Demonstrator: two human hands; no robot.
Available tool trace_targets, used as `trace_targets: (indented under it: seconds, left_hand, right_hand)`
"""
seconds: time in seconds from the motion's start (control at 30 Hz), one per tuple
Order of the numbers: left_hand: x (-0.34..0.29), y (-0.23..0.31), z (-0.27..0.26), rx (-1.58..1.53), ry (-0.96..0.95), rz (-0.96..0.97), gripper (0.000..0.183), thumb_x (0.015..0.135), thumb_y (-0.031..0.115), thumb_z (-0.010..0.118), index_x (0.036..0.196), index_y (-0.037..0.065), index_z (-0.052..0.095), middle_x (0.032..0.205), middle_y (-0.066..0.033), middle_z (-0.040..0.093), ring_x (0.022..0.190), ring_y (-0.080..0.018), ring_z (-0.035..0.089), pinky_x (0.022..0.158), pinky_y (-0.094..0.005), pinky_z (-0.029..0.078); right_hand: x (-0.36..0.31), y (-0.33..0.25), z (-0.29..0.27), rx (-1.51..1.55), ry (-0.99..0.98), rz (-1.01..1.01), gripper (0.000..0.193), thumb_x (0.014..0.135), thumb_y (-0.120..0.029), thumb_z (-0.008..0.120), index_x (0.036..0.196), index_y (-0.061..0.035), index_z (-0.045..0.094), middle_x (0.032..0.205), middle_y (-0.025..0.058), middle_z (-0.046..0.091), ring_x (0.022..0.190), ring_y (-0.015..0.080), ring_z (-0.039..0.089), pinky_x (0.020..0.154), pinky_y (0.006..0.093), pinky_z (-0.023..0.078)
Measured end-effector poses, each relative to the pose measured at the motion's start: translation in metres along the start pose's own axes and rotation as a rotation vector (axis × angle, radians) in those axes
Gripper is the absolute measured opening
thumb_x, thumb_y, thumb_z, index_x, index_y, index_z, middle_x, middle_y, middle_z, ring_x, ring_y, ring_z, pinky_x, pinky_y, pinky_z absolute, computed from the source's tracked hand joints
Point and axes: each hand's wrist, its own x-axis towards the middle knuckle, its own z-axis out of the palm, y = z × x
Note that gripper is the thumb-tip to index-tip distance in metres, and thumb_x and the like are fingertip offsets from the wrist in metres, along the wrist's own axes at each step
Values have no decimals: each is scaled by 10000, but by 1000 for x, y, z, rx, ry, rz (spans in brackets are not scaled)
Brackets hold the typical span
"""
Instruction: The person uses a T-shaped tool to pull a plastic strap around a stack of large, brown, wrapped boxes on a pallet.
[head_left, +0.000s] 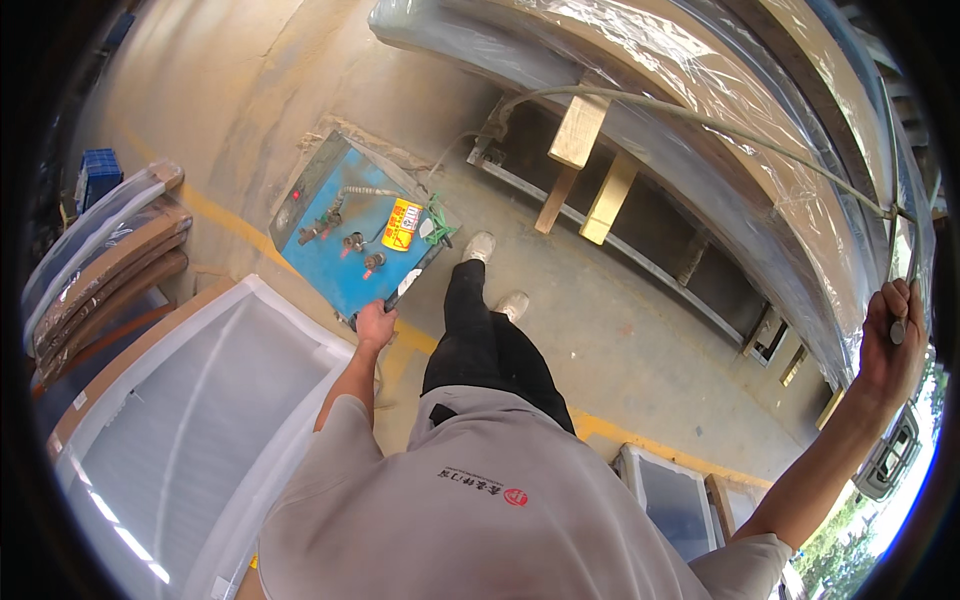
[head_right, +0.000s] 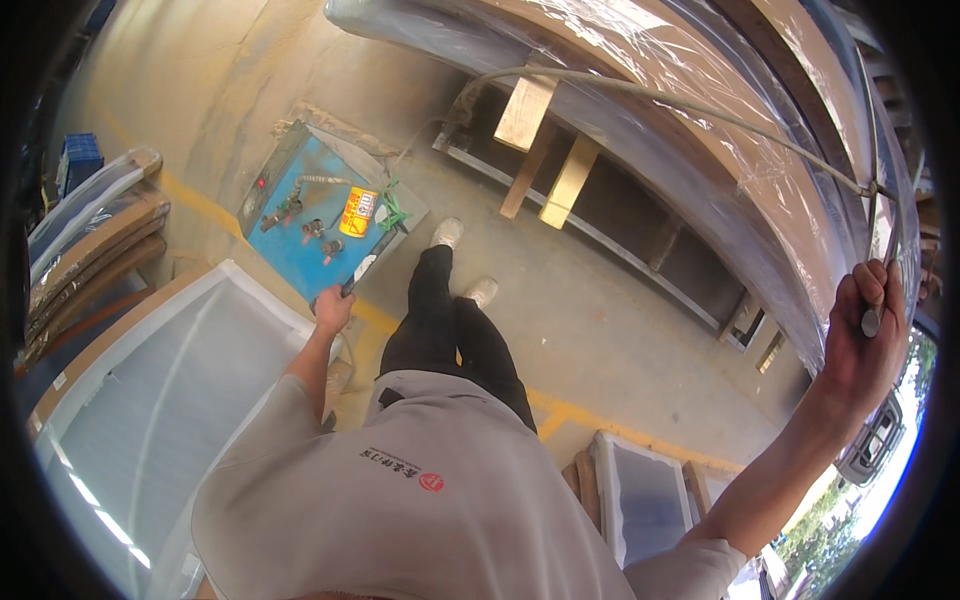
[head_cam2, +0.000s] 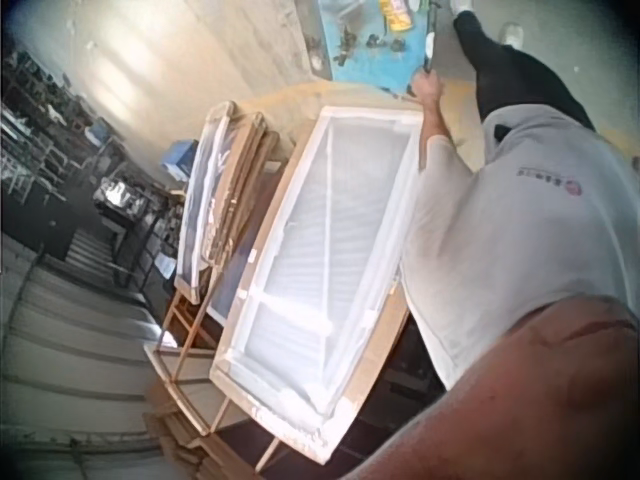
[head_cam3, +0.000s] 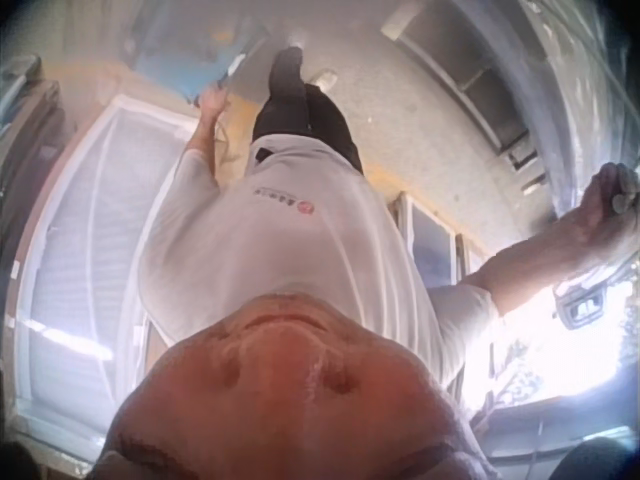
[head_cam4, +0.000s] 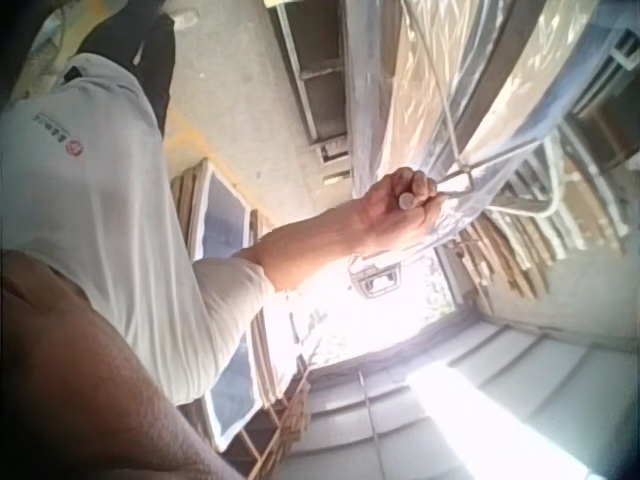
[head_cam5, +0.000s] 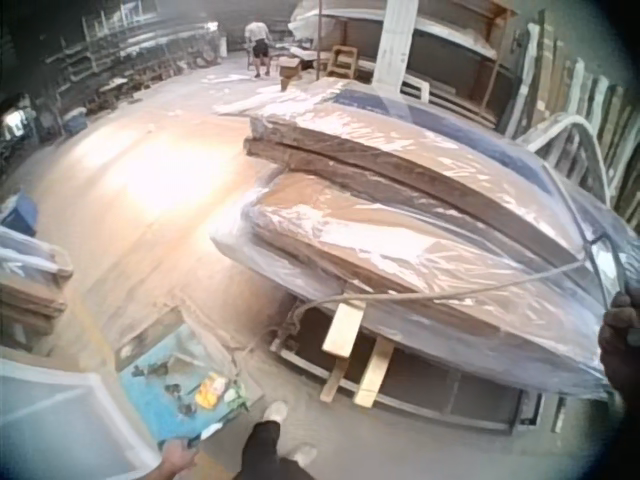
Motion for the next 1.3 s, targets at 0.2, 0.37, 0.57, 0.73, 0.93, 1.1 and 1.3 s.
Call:
trace_targets:
  seconds: [0.2,0.37,0.57,0.73,0.93,1.1,1.3]
  left_hand:
    - [-9,11,41,-83,-29,127,467,843,404,676,840,-62,637,827,-315,641,819,-475,628,706,-546,470]
    - [-35,1,73,-124,-37,158,314,738,184,690,776,-105,574,781,-332,595,743,-506,567,706,-533,451]
    - [-50,34,65,-200,-113,127,279,731,134,704,800,-106,578,775,-311,615,762,-487,594,737,-504,465]
    - [-50,33,65,-159,-95,81,314,761,158,697,903,-113,625,857,-306,655,822,-476,632,762,-489,486]
    - [-44,36,75,-63,9,27,366,759,197,689,958,-107,650,935,-314,665,885,-485,631,779,-491,496]
    - [-35,23,95,-173,116,139,190,764,68,651,850,-100,627,748,-203,629,666,-327,590,654,-452,463]
    - [-43,57,105,-379,43,46,153,731,32,612,826,-87,609,732,-163,601,653,-243,549,611,-418,443]
  right_hand:
    - [-19,61,69,-77,469,-184,201,1016,-139,543,853,-22,532,706,50,543,591,130,538,525,269,437]
    - [-49,118,82,-202,553,-352,172,978,-37,491,1145,3,487,619,4,496,443,74,447,370,225,353]
    - [-93,82,-4,-231,665,-234,182,959,-13,502,1138,-13,538,630,-1,479,452,64,422,366,233,348]
    - [-90,34,-109,-465,742,-155,234,946,-37,515,1163,-29,601,630,-5,485,441,75,423,370,237,341]
    - [-68,-44,-244,-551,808,-103,403,938,-52,531,1340,-17,548,608,9,488,429,101,433,372,277,329]
    - [-60,-95,-333,-607,902,-118,573,929,-69,535,1492,-134,453,594,11,471,428,105,407,382,282,293]
    - [-65,-146,-422,-726,997,-68,618,898,-45,469,1499,-191,458,573,2,440,407,113,380,372,299,270]
